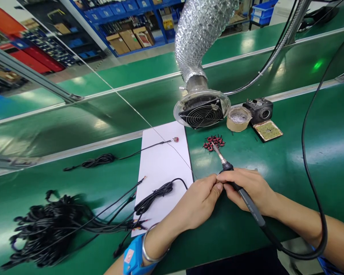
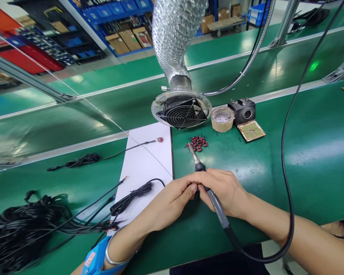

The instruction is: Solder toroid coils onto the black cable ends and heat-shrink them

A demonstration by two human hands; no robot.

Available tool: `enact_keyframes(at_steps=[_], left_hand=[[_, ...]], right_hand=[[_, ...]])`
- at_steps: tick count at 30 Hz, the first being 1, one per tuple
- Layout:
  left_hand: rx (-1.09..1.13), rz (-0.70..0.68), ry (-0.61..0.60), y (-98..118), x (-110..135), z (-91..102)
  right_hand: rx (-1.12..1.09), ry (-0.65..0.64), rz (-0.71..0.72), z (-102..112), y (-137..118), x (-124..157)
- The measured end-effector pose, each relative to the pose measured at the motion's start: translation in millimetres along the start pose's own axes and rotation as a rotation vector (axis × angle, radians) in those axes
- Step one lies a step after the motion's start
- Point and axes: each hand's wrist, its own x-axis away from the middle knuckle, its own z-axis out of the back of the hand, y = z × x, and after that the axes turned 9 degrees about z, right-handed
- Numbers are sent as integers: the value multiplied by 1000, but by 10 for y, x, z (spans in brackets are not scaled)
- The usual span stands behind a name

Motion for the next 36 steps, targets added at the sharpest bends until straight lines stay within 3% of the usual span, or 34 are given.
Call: enact_keyframes(at_steps=[14,25,33,36], left_hand=[[15,-10,-6,34,43,-10],[71,51,61,-75,-8,-86],[133,115,119,-61,-1,-151],[129,120,145,-50,9,-183]], right_hand=[[127,-50,72,-10,-10,18],[85,-53,65,46,25,51],[-24,171,-34,378,-168,127],[-69,189,-89,465,-272,184]])
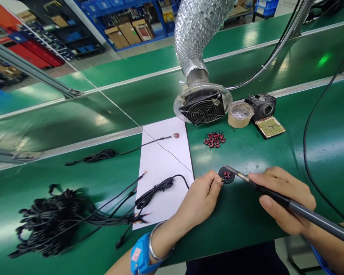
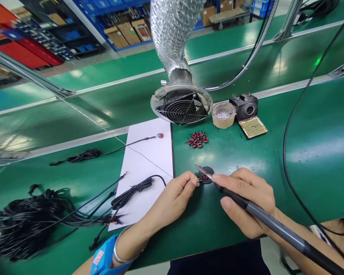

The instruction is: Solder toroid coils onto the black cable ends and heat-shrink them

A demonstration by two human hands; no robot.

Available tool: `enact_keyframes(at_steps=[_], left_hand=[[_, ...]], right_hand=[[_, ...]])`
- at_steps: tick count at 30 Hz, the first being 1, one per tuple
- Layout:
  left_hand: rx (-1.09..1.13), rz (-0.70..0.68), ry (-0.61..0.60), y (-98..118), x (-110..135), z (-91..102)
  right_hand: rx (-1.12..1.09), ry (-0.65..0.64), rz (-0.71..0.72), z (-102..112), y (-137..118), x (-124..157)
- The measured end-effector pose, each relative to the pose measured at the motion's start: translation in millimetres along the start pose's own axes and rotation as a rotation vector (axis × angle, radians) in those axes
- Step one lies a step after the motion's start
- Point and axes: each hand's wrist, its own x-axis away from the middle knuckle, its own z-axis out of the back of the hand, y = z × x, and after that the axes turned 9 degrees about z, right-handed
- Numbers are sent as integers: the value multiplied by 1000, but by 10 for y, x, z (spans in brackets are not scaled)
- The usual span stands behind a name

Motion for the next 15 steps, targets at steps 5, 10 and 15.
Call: enact_keyframes(at_steps=[5,10,15], left_hand=[[9,-12,30,9,16,-36],[15,-10,30,2,2,-41],[31,-7,17,-2,-7,-31]], right_hand=[[-50,4,-9,-8,-71,37],[-25,-47,20,-40,-63,37],[-17,-60,43,-47,-45,30]])
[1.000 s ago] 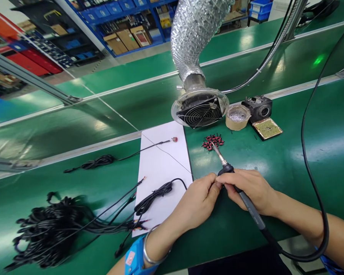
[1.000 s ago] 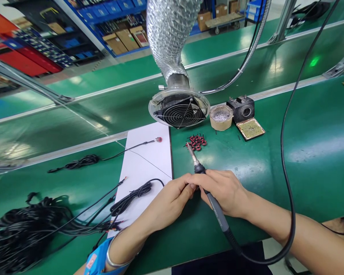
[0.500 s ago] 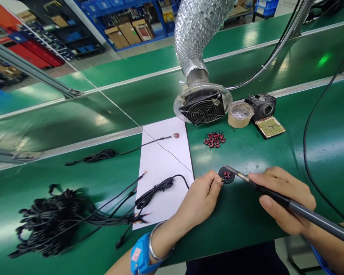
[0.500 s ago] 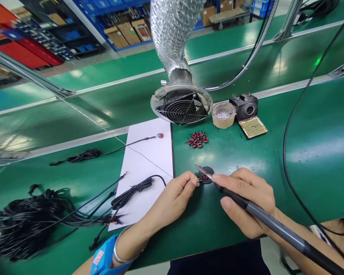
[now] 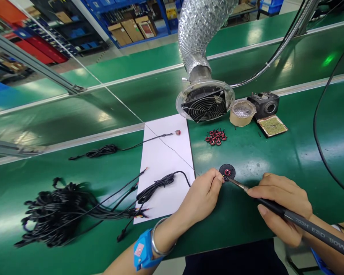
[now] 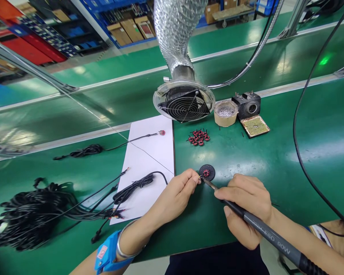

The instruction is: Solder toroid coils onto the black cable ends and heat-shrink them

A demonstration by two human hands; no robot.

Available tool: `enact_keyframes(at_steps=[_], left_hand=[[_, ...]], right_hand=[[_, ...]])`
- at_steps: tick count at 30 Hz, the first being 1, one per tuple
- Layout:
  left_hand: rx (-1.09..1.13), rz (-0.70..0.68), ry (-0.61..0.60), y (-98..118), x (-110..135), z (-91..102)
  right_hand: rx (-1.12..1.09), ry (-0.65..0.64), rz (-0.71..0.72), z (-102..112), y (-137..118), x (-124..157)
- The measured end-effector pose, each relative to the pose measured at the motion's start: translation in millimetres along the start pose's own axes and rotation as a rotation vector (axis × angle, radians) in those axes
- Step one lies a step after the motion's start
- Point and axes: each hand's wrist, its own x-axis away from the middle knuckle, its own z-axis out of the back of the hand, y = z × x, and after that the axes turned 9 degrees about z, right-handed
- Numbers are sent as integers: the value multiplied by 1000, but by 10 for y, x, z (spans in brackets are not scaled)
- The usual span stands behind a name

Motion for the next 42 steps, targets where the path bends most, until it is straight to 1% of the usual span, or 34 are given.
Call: enact_keyframes(at_steps=[5,12,17,21,31,36,40,42], left_hand=[[-6,3,-5,10,2,-2],[-69,-3,7,27,0,-9],[-71,-12,2,20,4,-5],[-61,-9,-7,22,5,-4],[-53,-19,-24,22,1,9],[-41,-15,-27,34,7,18],[-17,-1,-47,31,-12,30],[-3,6,-60,13,-31,40]], right_hand=[[-4,-11,-5,-9,7,-20],[11,-38,18,-3,10,-8],[29,-43,40,-5,16,-3],[42,-43,31,21,9,2],[24,7,16,21,11,1],[22,58,18,15,20,14],[39,149,48,7,59,9],[30,164,41,-15,95,-24]])
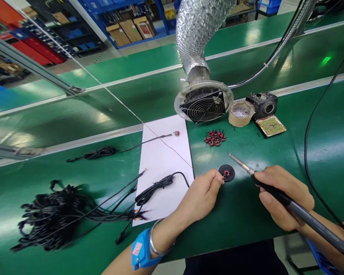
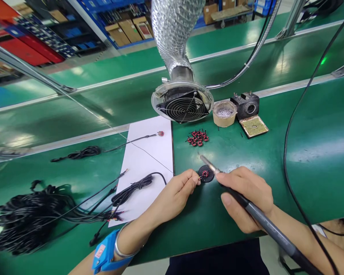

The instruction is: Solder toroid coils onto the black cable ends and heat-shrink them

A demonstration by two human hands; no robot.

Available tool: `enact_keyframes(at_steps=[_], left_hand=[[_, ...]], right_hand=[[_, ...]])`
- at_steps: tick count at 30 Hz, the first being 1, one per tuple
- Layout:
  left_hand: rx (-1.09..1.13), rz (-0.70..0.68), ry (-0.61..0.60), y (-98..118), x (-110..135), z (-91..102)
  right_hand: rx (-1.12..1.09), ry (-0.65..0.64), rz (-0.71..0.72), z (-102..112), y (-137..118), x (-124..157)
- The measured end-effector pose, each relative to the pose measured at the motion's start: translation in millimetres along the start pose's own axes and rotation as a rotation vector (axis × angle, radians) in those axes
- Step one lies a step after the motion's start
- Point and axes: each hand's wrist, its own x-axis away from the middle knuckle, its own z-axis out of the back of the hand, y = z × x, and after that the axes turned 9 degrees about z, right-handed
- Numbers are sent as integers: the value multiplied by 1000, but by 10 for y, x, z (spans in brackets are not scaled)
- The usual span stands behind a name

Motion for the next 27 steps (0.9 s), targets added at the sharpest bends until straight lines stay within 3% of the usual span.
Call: enact_keyframes(at_steps=[4,9,20,27], left_hand=[[68,5,-33,-47,-42,31],[118,-16,-84,-67,-69,58],[-81,-97,-57,73,16,63],[-178,-114,18,113,60,39]], right_hand=[[16,-168,-78,-117,117,-111],[-34,-354,-62,-295,308,-173],[77,-337,142,-359,345,-75],[83,-280,50,-374,255,-61]])
